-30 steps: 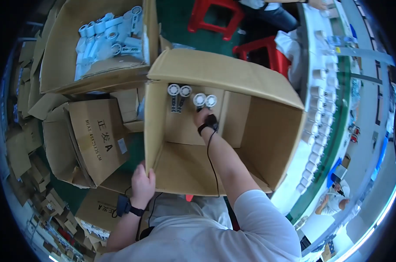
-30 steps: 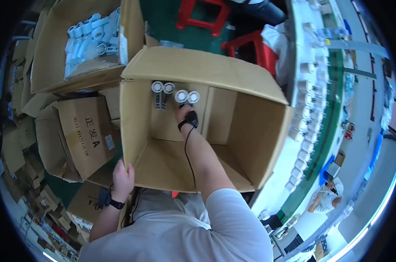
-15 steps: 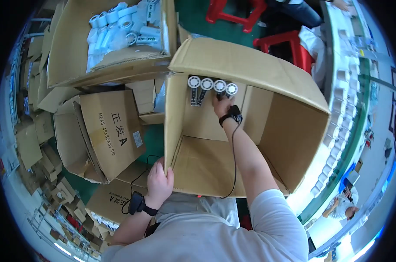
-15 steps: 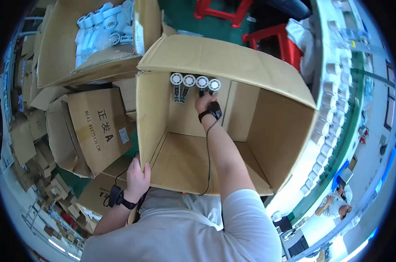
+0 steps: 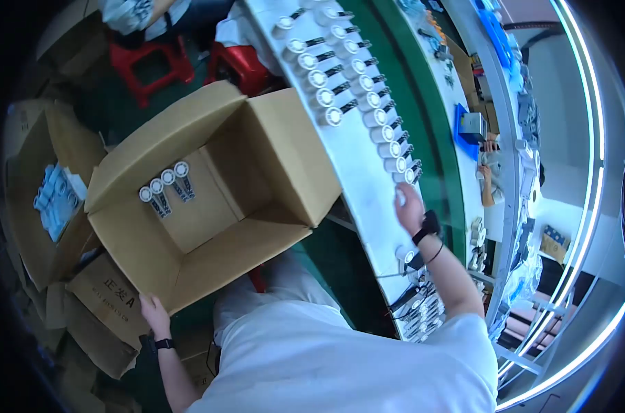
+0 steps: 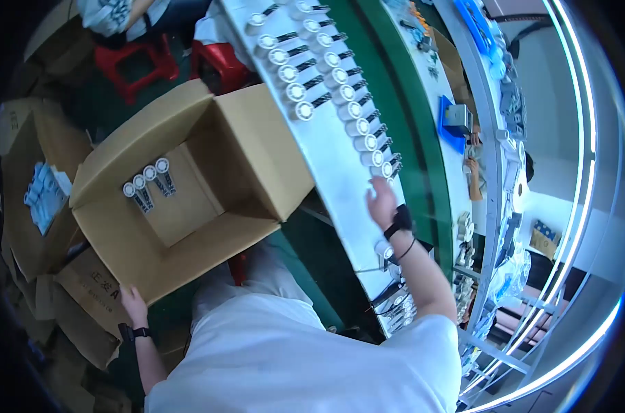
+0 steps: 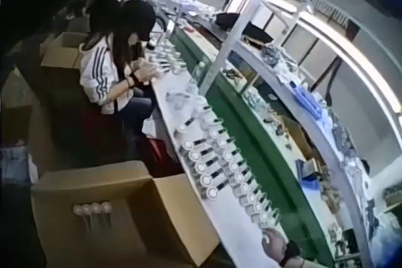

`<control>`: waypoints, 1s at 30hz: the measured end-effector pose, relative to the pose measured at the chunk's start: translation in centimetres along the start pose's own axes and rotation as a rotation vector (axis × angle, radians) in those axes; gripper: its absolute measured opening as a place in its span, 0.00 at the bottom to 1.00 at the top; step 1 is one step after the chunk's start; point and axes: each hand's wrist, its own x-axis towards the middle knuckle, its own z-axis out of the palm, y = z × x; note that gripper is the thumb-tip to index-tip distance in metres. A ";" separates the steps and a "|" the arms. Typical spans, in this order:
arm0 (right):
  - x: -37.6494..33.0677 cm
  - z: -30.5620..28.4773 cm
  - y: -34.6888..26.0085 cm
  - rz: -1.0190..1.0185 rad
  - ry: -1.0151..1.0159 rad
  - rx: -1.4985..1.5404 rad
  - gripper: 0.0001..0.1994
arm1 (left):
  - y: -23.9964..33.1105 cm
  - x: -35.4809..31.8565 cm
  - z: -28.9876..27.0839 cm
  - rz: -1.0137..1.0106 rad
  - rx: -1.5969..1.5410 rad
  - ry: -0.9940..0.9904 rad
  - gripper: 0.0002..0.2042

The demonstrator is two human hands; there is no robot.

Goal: Assembling and packing small manufactured components on a production line.

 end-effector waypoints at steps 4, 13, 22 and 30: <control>2.8 -3.0 14.4 -0.083 -0.161 -0.334 0.20 | -1.9 0.3 0.4 0.030 0.161 0.035 0.17; 8.3 -0.5 21.8 -0.550 -0.399 -0.465 0.14 | 0.0 0.4 0.2 -0.151 0.490 0.068 0.19; 7.6 4.1 24.1 -0.297 -0.380 -0.144 0.16 | 3.2 0.1 0.9 -0.272 0.541 0.097 0.17; -1.0 0.6 12.5 -0.191 -0.260 0.245 0.19 | 0.5 -0.4 1.5 -0.178 0.282 0.178 0.14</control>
